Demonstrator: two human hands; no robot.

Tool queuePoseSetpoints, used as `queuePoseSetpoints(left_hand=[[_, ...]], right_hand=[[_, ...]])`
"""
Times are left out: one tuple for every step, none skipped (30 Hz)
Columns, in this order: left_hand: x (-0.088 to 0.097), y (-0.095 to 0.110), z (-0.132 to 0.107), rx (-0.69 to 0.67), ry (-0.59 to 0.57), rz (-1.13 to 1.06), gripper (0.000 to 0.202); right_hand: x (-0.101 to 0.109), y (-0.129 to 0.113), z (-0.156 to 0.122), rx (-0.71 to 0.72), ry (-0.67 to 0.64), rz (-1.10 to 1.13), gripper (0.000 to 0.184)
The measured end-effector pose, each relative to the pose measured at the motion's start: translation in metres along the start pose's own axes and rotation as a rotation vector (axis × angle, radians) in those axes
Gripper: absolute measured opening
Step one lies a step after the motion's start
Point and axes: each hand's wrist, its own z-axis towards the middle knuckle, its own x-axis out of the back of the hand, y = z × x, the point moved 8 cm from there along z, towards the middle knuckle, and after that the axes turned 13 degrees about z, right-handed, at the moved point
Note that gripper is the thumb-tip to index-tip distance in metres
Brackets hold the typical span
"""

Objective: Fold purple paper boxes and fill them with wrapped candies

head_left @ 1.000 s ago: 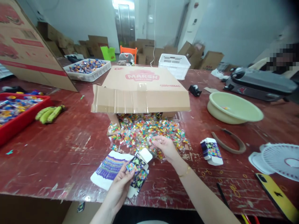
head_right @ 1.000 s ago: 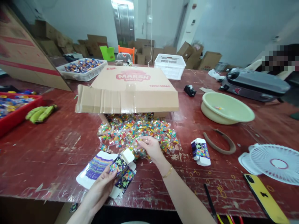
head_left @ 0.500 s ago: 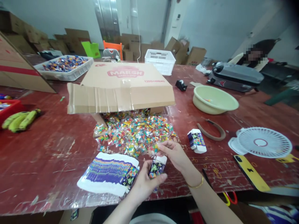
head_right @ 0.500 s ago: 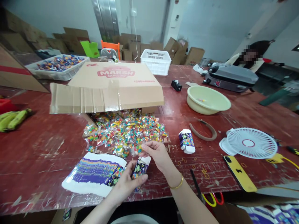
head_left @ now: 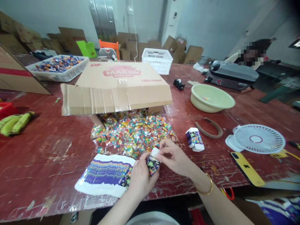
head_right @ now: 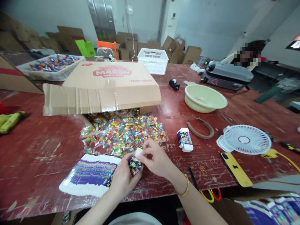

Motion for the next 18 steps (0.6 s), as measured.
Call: queuePoseSetpoints(left_hand=[[0.005, 0.003, 0.000, -0.042, 0.057, 0.009, 0.057], [0.007, 0.005, 0.000, -0.067, 0.074, -0.009, 0.059], [0.008, 0.005, 0.001, -0.064, 0.054, -0.048, 0.060], [0.007, 0.002, 0.002, -0.034, 0.013, -0.098, 0.059], [0.006, -0.001, 0.004, 0.007, -0.025, -0.144, 0.059], [0.007, -0.004, 0.005, 0.049, -0.044, -0.175, 0.060], [0.009, -0.006, 0.007, 0.082, -0.042, -0.190, 0.061], [0.012, -0.007, 0.008, 0.093, -0.012, -0.193, 0.063], [0.016, -0.006, 0.008, 0.082, 0.026, -0.190, 0.064], [0.019, -0.005, 0.008, 0.060, 0.058, -0.183, 0.064], [0.019, -0.004, 0.008, 0.039, 0.068, -0.181, 0.063], [0.017, -0.003, 0.007, 0.028, 0.053, -0.193, 0.061], [0.014, -0.003, 0.007, 0.029, 0.015, -0.218, 0.057], [0.009, -0.005, 0.005, 0.048, -0.039, -0.253, 0.053], [0.003, -0.007, 0.004, 0.078, -0.102, -0.290, 0.049], [-0.002, -0.009, 0.002, 0.113, -0.157, -0.320, 0.046], [-0.006, -0.011, 0.000, 0.139, -0.204, -0.330, 0.044], [-0.009, -0.012, -0.001, 0.146, -0.236, -0.310, 0.042]], right_hand=[[-0.005, 0.000, -0.001, 0.023, -0.027, -0.015, 0.022], [-0.008, 0.000, -0.001, 0.043, -0.026, -0.020, 0.023], [-0.008, 0.001, -0.002, 0.061, 0.019, -0.003, 0.020], [-0.006, 0.005, -0.004, 0.060, 0.094, 0.060, 0.017], [-0.003, 0.011, -0.006, 0.028, 0.175, 0.172, 0.018], [-0.003, 0.022, -0.009, -0.042, 0.246, 0.337, 0.025], [-0.007, 0.033, -0.012, -0.140, 0.287, 0.540, 0.033], [-0.016, 0.044, -0.015, -0.249, 0.288, 0.760, 0.038], [-0.027, 0.050, -0.018, -0.346, 0.266, 0.963, 0.041], [-0.037, 0.053, -0.020, -0.423, 0.248, 1.118, 0.041], [-0.043, 0.054, -0.022, -0.466, 0.256, 1.219, 0.040], [-0.047, 0.054, -0.022, -0.486, 0.273, 1.283, 0.037], [-0.049, 0.054, -0.022, -0.494, 0.288, 1.319, 0.033], [-0.050, 0.054, -0.021, -0.492, 0.300, 1.343, 0.029], [-0.051, 0.053, -0.020, -0.483, 0.298, 1.361, 0.026], [-0.053, 0.051, -0.019, -0.471, 0.282, 1.372, 0.024], [-0.054, 0.051, -0.018, -0.461, 0.269, 1.366, 0.025], [-0.055, 0.051, -0.018, -0.449, 0.268, 1.330, 0.025]])
